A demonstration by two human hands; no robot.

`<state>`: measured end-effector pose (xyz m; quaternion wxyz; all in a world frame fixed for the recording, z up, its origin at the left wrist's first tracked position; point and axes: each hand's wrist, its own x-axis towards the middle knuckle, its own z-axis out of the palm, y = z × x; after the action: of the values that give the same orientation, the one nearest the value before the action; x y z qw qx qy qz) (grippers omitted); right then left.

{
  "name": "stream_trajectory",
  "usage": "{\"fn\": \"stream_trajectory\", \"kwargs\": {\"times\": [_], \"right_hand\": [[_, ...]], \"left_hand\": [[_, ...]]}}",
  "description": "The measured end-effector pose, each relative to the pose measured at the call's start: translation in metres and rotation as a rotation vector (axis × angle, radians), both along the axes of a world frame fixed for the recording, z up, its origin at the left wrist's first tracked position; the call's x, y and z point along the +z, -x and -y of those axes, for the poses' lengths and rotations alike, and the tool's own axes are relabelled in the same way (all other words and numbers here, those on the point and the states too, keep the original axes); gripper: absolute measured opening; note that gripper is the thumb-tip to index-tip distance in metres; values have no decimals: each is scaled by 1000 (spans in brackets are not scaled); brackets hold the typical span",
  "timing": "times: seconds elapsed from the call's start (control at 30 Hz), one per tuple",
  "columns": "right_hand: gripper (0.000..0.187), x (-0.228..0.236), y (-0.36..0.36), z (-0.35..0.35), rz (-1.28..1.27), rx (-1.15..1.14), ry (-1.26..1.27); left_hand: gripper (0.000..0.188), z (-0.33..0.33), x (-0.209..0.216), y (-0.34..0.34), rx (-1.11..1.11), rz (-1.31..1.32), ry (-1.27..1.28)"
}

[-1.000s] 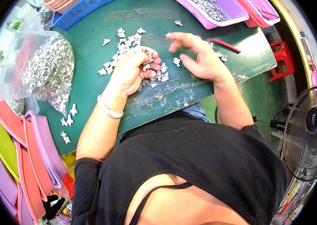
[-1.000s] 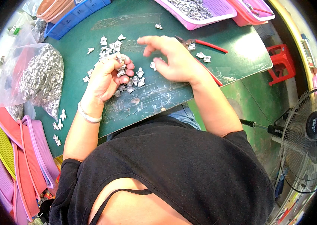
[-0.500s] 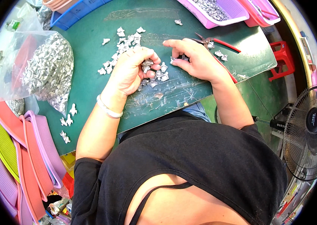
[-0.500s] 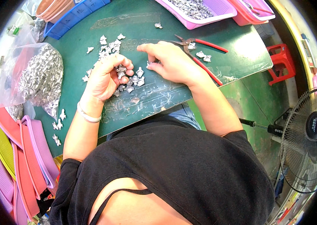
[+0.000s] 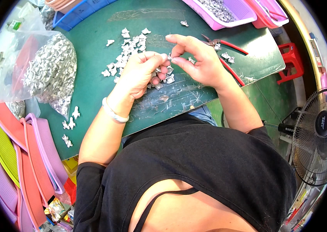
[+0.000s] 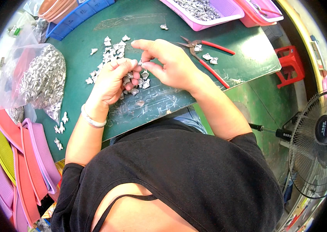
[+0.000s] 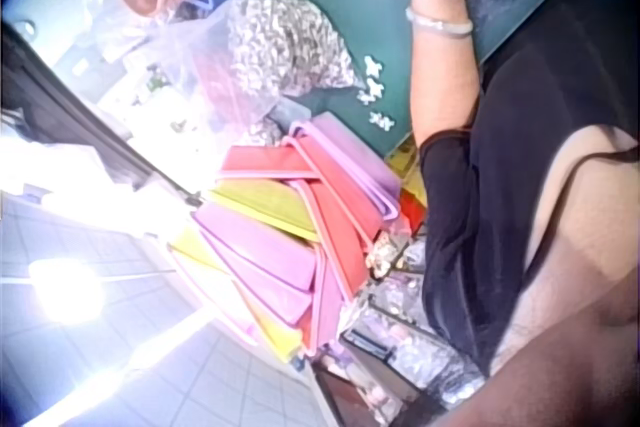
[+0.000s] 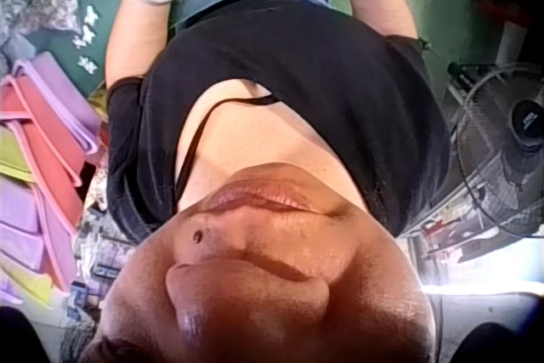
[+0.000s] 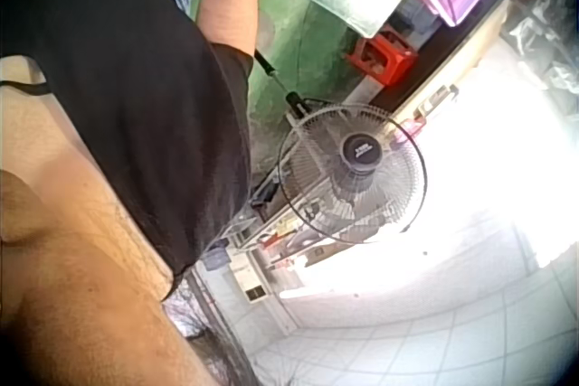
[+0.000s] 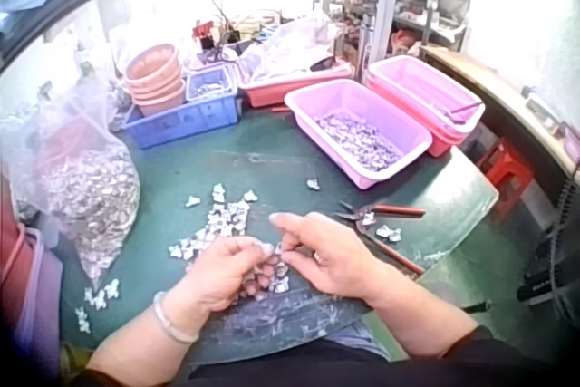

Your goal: The person repeatedly picks up small silver-colored metal pieces from a green work surface and joins them together by hand. The person handles the pieces one at a time, occasionally placing completed units back on the table. No tools are used during the process.

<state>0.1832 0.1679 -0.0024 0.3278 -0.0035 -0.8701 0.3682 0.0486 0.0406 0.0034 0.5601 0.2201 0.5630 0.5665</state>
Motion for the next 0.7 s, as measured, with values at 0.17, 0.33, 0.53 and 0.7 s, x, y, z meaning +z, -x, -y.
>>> {"fn": "stream_trajectory", "kwargs": {"times": [0.17, 0.33, 0.53, 0.7], "right_hand": [[46, 2, -1, 1, -23, -17, 82], [44, 3, -12, -12, 121, -103, 16], [42, 8, -29, -19, 365, -122, -205], [42, 3, -31, -20, 410, -106, -188]], "left_hand": [[18, 0, -2, 1, 20, 41, -18], [17, 2, -3, 4, 32, 79, -27], [16, 2, -2, 5, 33, 73, -39], [15, 2, -4, 6, 31, 79, -50]]}}
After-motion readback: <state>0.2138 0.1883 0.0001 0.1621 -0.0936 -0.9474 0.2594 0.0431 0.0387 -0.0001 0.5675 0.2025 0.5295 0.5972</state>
